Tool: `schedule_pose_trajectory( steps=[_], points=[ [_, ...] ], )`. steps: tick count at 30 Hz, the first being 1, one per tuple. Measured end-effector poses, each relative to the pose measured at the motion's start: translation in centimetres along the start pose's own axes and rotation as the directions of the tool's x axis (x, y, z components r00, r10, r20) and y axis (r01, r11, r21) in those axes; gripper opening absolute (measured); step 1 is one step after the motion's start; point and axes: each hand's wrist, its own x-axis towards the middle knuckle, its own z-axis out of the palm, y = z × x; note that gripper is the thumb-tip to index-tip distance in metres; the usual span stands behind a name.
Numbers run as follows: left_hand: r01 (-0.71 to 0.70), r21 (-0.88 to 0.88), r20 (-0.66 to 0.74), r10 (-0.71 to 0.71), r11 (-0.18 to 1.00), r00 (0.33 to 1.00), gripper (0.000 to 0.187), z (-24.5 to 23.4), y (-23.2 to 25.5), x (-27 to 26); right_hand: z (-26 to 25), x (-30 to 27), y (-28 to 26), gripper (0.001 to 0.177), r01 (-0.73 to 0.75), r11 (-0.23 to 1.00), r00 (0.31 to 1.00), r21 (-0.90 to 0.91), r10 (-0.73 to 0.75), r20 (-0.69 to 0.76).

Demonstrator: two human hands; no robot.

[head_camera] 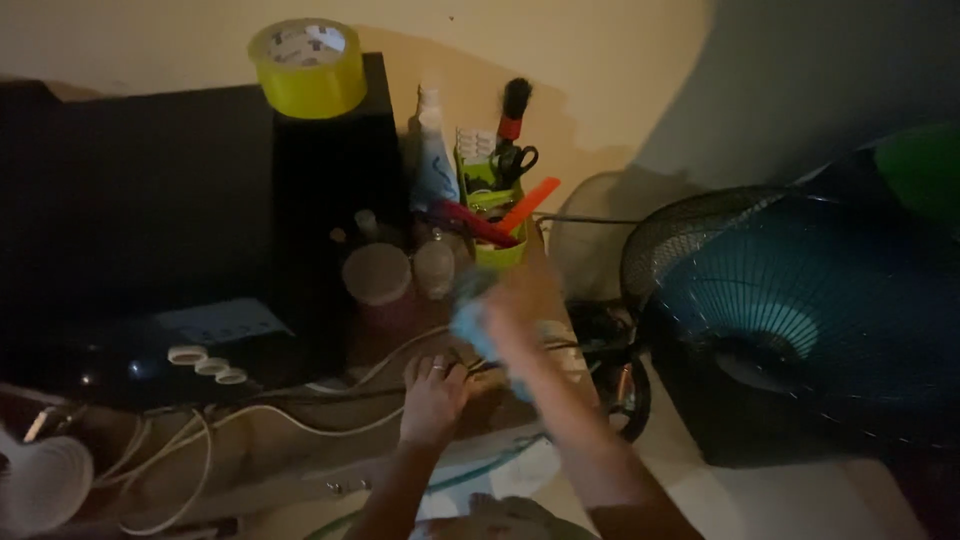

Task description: Cleaning and wiping down various household objects on a shelf using a cloth.

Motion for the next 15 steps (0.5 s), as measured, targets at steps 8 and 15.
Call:
schedule_pose_trajectory(
  steps=[8,15],
  points=[
    [-0.036,-0.046,-0.043,0.034,0.998,0.998,0.022,-1.1,0.5,0.2,0.2,2.6,7.1,0.038,-0.385,0.829,0.918,0.406,0.389,0.077],
    [0.061,-0.098,0.02,-0.059,0.993,0.998,0.021,-0.4,0.1,0.3,2.0,3.3,7.0,0.028,-0.455,0.68,0.875,0.575,0.461,0.147]
  ],
)
